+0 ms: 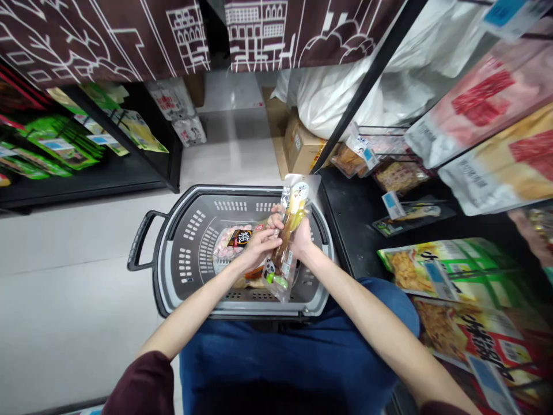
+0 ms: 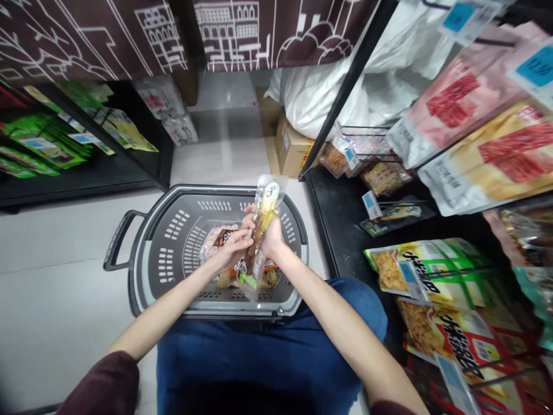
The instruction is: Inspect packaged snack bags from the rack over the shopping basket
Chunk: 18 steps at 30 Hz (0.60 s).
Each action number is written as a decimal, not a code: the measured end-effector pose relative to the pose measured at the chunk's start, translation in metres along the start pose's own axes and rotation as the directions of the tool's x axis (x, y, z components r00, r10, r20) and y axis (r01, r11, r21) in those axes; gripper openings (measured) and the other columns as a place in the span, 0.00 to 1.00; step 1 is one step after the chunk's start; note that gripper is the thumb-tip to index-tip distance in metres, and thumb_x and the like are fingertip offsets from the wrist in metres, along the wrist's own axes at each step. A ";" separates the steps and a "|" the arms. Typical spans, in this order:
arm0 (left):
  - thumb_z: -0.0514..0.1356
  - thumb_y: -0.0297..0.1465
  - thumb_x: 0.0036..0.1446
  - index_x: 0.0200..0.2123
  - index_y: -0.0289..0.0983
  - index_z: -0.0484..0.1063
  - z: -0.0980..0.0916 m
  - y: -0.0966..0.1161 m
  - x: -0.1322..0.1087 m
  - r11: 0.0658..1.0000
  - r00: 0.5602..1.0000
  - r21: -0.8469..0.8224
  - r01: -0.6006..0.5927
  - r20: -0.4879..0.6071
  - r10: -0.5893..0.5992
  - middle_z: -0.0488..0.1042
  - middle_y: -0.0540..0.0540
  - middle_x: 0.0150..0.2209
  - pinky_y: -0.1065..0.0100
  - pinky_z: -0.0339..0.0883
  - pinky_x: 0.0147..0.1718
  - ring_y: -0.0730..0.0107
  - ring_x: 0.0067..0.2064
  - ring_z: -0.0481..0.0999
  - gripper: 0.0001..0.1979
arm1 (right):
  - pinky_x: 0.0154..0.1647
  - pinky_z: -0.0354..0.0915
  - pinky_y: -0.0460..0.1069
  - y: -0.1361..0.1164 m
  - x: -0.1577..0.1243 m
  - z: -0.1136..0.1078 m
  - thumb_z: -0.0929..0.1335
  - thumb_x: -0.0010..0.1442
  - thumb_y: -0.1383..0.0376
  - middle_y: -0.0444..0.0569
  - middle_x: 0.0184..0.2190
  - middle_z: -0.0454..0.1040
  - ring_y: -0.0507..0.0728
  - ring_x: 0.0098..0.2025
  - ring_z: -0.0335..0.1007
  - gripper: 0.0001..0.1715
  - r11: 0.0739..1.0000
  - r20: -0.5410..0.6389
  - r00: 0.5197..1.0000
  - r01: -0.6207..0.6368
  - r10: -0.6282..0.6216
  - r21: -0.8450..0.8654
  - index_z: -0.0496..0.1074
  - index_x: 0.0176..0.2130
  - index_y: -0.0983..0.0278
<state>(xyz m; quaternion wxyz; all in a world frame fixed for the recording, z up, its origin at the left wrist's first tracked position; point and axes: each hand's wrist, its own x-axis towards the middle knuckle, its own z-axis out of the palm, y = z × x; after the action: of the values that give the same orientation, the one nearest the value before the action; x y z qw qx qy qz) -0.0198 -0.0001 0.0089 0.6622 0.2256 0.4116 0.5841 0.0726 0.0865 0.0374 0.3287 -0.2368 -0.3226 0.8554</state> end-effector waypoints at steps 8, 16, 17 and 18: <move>0.73 0.41 0.45 0.35 0.34 0.76 -0.008 -0.001 0.005 0.951 0.982 0.262 -0.166 -0.044 0.183 0.72 0.50 0.29 0.70 0.63 0.36 0.71 0.32 0.69 0.19 | 0.34 0.74 0.56 -0.030 0.010 -0.001 0.57 0.56 0.31 0.52 0.31 0.80 0.63 0.36 0.77 0.44 0.991 -0.173 0.982 0.059 -0.080 -0.123 0.74 0.45 0.62; 0.71 0.43 0.48 0.32 0.34 0.76 -0.006 0.010 0.004 0.868 0.981 0.465 -0.176 0.008 0.194 0.71 0.50 0.27 0.72 0.60 0.30 0.72 0.29 0.66 0.18 | 0.41 0.74 0.54 -0.057 0.008 0.002 0.69 0.58 0.41 0.48 0.39 0.80 0.59 0.41 0.78 0.31 0.928 -0.006 0.962 0.261 -0.273 -0.265 0.72 0.50 0.57; 0.71 0.43 0.48 0.31 0.34 0.76 -0.006 0.010 0.004 0.870 0.982 0.460 -0.176 0.015 0.190 0.71 0.50 0.28 0.72 0.61 0.29 0.72 0.29 0.66 0.18 | 0.41 0.74 0.54 -0.058 0.007 0.004 0.69 0.58 0.41 0.47 0.38 0.80 0.59 0.41 0.78 0.31 0.930 0.042 0.968 0.250 -0.248 -0.269 0.71 0.52 0.56; 0.71 0.44 0.48 0.31 0.34 0.76 -0.006 0.009 0.004 0.872 0.983 0.457 -0.175 0.028 0.183 0.72 0.50 0.29 0.72 0.61 0.29 0.72 0.29 0.66 0.18 | 0.41 0.74 0.55 -0.058 0.006 0.006 0.69 0.58 0.40 0.46 0.38 0.79 0.59 0.40 0.78 0.31 0.931 0.074 0.972 0.236 -0.224 -0.279 0.70 0.53 0.54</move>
<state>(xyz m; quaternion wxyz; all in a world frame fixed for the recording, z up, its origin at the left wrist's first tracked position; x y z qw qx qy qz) -0.0298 0.0045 0.0114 0.5301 0.4075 0.5205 0.5311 0.0887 0.1215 0.0811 0.3822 -0.2250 -0.4749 0.7601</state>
